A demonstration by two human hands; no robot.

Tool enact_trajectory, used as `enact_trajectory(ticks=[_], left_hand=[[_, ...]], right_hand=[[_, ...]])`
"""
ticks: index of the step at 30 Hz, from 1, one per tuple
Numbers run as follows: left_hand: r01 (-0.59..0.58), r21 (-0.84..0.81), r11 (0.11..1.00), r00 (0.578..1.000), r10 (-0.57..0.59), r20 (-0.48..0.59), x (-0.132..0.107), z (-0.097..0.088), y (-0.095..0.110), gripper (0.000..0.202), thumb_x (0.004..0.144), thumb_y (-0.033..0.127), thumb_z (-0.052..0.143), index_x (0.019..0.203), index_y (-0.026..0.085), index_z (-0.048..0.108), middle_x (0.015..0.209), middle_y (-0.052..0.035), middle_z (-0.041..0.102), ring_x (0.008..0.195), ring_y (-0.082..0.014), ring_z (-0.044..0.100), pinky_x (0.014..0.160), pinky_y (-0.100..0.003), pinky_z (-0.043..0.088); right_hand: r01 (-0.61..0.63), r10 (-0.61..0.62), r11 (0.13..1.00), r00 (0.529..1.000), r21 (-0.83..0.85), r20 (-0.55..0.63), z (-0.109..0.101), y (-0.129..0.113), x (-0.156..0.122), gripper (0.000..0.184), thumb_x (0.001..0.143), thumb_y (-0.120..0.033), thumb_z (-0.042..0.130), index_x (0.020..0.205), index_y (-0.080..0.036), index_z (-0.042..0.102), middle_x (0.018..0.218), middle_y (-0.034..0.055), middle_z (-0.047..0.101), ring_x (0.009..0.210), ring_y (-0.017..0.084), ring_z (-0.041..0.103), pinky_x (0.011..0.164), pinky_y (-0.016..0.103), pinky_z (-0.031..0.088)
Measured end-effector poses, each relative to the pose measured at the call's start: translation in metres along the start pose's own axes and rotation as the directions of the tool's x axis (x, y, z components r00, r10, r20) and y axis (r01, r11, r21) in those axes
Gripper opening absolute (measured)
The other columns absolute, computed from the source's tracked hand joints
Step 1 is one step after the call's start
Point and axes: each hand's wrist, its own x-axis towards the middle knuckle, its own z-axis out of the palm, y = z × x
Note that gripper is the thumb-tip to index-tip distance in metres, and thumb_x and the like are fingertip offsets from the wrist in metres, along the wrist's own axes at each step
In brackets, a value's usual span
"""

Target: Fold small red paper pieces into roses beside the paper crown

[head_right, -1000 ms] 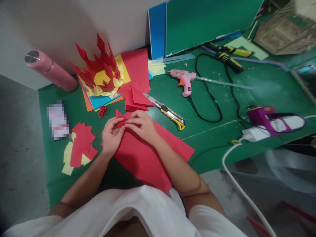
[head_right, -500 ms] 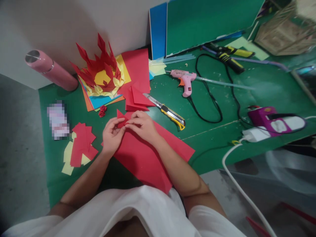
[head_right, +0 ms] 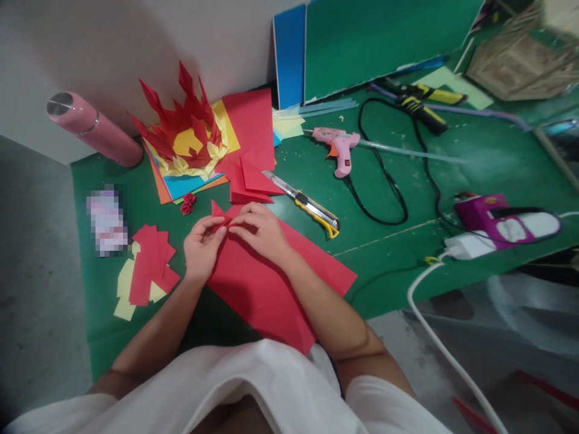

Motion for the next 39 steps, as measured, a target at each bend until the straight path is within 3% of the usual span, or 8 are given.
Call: enact_trajectory(ticks=[7,17,20,32,39], left_hand=[[0.038,-0.028,0.999,0.999,-0.037,0.010,0.0023,-0.0004,-0.0024,0.025,0.073,0.039,0.076,0.089,0.020,0.073,0.099,-0.0067,0.065,0.098,-0.0188,0.064,0.086,-0.032,0.053],[0.124,-0.101,0.987,0.992,-0.121,0.038,0.0021,-0.0012,-0.0023,0.023,0.074,0.038,0.075,0.091,0.021,0.074,0.104,-0.0068,0.064,0.103,-0.0189,0.062,0.091,-0.033,0.052],[0.161,-0.147,0.976,0.986,-0.152,0.068,0.0023,-0.0014,-0.0045,0.028,0.074,0.038,0.075,0.097,0.022,0.071,0.110,-0.0074,0.062,0.098,-0.0177,0.064,0.084,-0.031,0.055],[0.065,-0.027,0.998,0.991,-0.061,0.121,0.0024,0.0004,-0.0079,0.032,0.075,0.031,0.071,0.105,0.021,0.065,0.117,-0.0084,0.057,0.105,-0.0184,0.063,0.085,-0.030,0.057],[0.060,0.028,0.998,0.993,-0.063,0.105,0.0024,0.0011,-0.0038,0.031,0.074,0.026,0.070,0.104,0.020,0.066,0.116,-0.0088,0.056,0.100,-0.0172,0.064,0.077,-0.025,0.057]], right_hand=[[-0.065,0.066,0.997,0.998,0.048,-0.018,0.0000,-0.0008,0.0017,0.015,0.083,-0.033,0.070,0.077,-0.021,0.063,0.082,0.0026,0.064,0.079,0.018,0.060,0.073,0.033,0.048],[-0.059,0.061,0.994,0.998,0.097,-0.023,-0.0027,-0.0009,0.0021,0.013,0.082,-0.031,0.072,0.077,-0.021,0.065,0.081,0.0018,0.063,0.078,0.016,0.060,0.074,0.032,0.049],[-0.040,0.038,0.988,0.999,0.146,0.017,-0.0054,0.0004,0.0026,0.013,0.079,-0.032,0.074,0.080,-0.022,0.067,0.086,0.0019,0.063,0.082,0.016,0.061,0.077,0.032,0.050],[-0.072,0.061,0.995,0.989,0.075,0.137,-0.0077,-0.0006,0.0019,0.002,0.086,-0.023,0.064,0.087,-0.021,0.065,0.087,0.0034,0.061,0.082,0.018,0.060,0.078,0.035,0.049],[-0.044,0.038,0.998,0.990,0.039,0.135,-0.0056,-0.0006,0.0002,0.005,0.088,-0.024,0.062,0.087,-0.021,0.065,0.084,0.0033,0.060,0.082,0.018,0.058,0.076,0.034,0.047]])
